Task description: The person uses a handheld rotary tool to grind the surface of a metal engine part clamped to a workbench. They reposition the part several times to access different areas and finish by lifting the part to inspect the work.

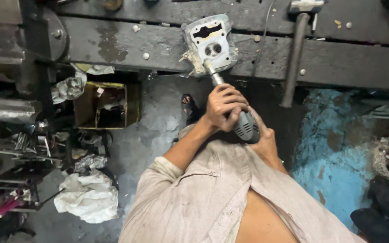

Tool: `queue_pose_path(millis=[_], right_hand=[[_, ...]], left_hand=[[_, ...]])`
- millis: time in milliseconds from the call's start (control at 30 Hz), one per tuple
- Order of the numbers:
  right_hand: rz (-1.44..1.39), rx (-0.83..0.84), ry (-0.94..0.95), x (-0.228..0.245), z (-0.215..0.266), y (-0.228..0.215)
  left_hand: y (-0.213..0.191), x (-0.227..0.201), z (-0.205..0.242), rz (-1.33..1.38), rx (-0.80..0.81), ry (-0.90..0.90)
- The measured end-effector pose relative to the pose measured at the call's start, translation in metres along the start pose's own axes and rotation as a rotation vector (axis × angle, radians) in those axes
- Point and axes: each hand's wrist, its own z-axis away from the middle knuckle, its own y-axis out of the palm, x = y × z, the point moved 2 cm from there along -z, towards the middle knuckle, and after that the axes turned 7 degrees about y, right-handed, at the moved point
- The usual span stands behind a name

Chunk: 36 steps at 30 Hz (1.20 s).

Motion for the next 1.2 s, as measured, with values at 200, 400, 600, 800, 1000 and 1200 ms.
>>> queue_pose_path(millis=[200, 400, 600, 800, 1000, 1200], right_hand=[[0.015, -0.151, 0.125, -0.02, -0.004, -0.009], [-0.1, -0.206, -0.019, -0.081, 0.019, -0.028], [0.472, -0.498, -0.414, -0.186, 0.059, -0.06], [-0.069, -0.34, -0.081, -0.208, 0.047, -0.079], [-0.085, -0.248, 0.101, -0.177, 0.012, -0.066], [-0.298, -0.092, -0.046, -0.114, -0.016, -0.03]], left_hand=[[0.027, 0.022, -0.016, -0.004, 0.076, 0.079], [0.027, 0.029, -0.018, 0.01, 0.196, 0.18], [-0.086, 0.181, -0.039, -0.336, 0.198, -0.391], [-0.112, 0.226, -0.062, -0.253, 0.491, -0.52], [-0.113, 0.14, -0.092, -0.501, 0.362, -0.339], [-0.125, 0.128, -0.08, -0.554, 0.301, -0.235]])
